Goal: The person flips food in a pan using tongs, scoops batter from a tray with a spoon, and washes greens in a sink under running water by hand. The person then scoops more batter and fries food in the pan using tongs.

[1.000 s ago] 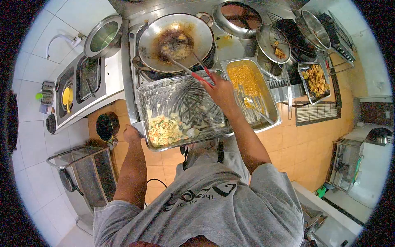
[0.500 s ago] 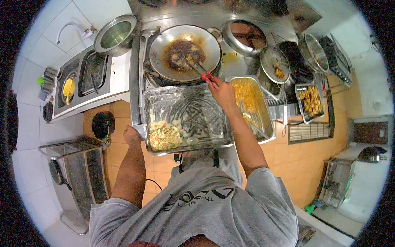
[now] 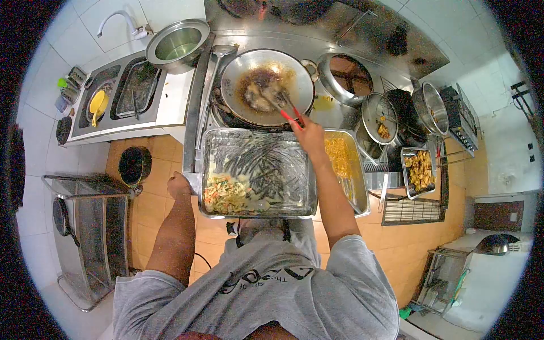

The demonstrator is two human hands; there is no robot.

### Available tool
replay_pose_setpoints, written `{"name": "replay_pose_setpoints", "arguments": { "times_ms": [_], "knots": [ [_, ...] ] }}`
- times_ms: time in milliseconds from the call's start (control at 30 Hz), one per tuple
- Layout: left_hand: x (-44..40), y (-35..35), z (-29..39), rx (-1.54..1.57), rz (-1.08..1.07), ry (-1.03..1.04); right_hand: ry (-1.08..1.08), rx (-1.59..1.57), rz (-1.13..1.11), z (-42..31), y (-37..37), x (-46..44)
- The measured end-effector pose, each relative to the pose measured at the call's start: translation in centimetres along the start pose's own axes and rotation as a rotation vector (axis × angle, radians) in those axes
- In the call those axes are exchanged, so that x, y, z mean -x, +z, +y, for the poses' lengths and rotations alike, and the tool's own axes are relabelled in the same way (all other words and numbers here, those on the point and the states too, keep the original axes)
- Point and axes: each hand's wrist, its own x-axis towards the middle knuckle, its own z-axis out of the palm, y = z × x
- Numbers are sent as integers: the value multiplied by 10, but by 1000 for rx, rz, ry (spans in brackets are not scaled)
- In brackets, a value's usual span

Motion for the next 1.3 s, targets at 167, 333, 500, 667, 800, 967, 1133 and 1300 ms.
{"name": "replay_pose_setpoints", "arguments": {
  "times_ms": [167, 333, 500, 667, 800, 967, 1133, 1300],
  "knots": [
    [0, -2, 1, 10, -28, 18, 54, -66, -86, -10, 2, 9],
    [1, -3, 0, 6, -29, 35, 151, -114, -90, -28, -22, 15],
    [-1, -2, -2, 18, -48, 28, 163, -94, 14, -11, -26, 31],
    [-3, 0, -4, 63, -34, 40, 296, -473, 72, 15, -24, 57],
    [2, -2, -1, 22, -2, 48, 759, -1047, -108, 4, -48, 73],
    [0, -3, -2, 19, -53, 15, 855, -1229, -145, 6, -57, 83],
    [1, -4, -3, 16, -64, 27, 848, -1235, -160, 3, -65, 87],
    [-7, 4, -7, 5, -61, 36, 850, -1233, -151, 5, -63, 91]
  ]
}}
